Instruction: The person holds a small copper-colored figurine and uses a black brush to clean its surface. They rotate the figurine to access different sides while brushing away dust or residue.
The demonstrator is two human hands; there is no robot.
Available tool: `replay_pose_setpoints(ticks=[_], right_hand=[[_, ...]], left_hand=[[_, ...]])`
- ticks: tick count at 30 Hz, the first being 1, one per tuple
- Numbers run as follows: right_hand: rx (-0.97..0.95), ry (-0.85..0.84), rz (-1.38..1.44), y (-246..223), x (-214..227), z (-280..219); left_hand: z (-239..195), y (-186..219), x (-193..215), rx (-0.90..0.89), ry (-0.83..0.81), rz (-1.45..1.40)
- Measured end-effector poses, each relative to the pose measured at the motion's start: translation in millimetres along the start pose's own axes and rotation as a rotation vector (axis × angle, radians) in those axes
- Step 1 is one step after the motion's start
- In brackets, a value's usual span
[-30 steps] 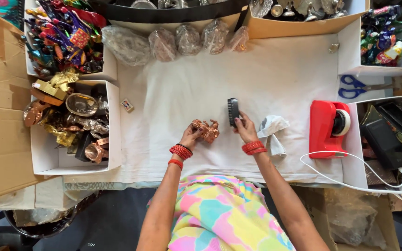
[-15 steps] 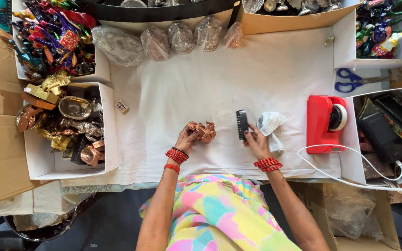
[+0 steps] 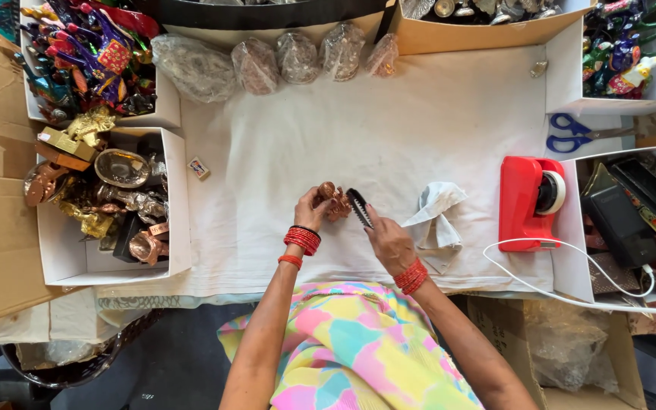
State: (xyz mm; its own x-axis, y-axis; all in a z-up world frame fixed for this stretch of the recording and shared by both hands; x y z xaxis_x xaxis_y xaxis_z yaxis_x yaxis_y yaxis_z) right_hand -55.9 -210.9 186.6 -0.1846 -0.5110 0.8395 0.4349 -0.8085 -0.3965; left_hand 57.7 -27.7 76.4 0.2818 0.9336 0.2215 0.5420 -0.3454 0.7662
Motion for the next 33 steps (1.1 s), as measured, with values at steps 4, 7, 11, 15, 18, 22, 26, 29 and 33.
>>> replay_pose_setpoints(ticks=[4,7,11,15,18,22,26,29,33], right_hand=[[0.017,-0.126,-0.095,-7,-26,27],[0.023,-0.121,-0.183,-7,-35,47],[-0.006,-0.086,-0.124,-5,-36,53],[0.051,-0.1,-0.208,-4,-32,31],[0.076,-0.09,-0.222,-2,-28,10],[0.074,-0.047,-0.294,-1,-26,21],[0.031,0.004,-0.222,10,-43,58],[-0.024,-0.052,-0.175,10,-48,71],[0.012,-0.007,-0.177,2,-51,40]], left_hand=[[34,-40,-7,-0.053,0.0,-0.048],[50,-67,-17,0.023,-0.102,-0.164],[18,-32,-15,-0.119,-0.003,-0.166],[9,-22,-10,-0.101,0.132,-0.033],[9,-18,-17,-0.1,0.054,0.017],[2,1,-15,-0.137,0.021,0.076],[-9,28,-17,-0.12,-0.006,0.187],[-10,26,-16,-0.075,-0.059,0.104],[0,9,-15,-0.101,-0.007,0.024]])
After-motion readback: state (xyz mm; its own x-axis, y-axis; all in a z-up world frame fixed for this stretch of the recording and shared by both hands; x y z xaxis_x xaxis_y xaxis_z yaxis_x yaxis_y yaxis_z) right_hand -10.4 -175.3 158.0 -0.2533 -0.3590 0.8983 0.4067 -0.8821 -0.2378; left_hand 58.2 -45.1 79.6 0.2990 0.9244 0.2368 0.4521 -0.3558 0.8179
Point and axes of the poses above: each hand's wrist, its own z-axis towards the middle knuckle, its own x-axis out of the back of the hand, y = z × x, the point moved 7 cm from there along z, towards the middle knuckle, and after that the axes turned 15 degrees about x, right-handed, at the moved point
